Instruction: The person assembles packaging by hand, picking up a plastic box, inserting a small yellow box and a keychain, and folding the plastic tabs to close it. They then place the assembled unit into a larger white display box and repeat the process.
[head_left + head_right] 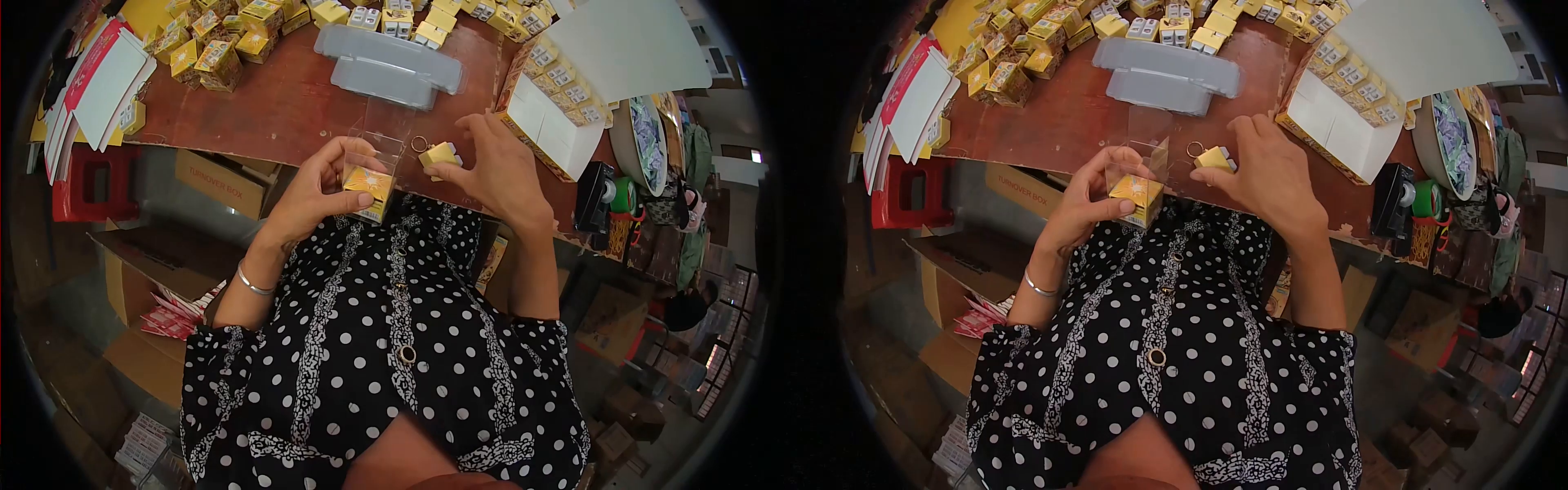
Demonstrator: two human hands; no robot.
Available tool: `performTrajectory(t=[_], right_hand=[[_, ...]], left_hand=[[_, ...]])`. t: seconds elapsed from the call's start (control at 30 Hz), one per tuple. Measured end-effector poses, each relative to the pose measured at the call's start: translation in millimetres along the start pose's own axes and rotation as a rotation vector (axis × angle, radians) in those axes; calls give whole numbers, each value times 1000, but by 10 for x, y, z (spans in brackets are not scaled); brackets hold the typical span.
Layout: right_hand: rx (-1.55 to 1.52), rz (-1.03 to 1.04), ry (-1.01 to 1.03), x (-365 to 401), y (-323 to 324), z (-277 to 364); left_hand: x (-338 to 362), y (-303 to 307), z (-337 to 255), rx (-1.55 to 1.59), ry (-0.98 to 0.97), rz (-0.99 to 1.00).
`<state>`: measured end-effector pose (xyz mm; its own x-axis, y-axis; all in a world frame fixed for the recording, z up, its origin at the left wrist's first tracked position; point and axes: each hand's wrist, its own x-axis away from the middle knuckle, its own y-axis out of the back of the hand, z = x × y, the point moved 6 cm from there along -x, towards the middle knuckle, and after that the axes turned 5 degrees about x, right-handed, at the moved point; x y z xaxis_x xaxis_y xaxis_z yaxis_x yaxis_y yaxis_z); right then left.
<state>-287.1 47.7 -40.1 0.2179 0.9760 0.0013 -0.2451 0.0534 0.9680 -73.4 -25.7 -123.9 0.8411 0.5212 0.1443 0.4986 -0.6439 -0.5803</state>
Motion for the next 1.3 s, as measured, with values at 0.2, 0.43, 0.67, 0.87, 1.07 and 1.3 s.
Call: performTrajectory(t=[0.2, 0.43, 0.67, 0.87, 1.07, 1.3], right_hand=[[175, 41, 114, -35, -182, 66], [-17, -381, 356, 101, 311, 171], [86, -788, 596, 336, 687, 307], [-735, -569, 323, 249, 501, 101], [-1173, -387, 254, 181, 346, 178], [-1052, -364, 282, 157, 241, 238]], left_hand=[[48, 65, -12, -11, -23, -13], [65, 51, -108, -147, -128, -115], [91, -25, -164, -219, -252, -171], [107, -77, -202, -336, -267, -198], [68, -216, -133, -429, -201, -120], [51, -349, -169, -269, -206, -80]])
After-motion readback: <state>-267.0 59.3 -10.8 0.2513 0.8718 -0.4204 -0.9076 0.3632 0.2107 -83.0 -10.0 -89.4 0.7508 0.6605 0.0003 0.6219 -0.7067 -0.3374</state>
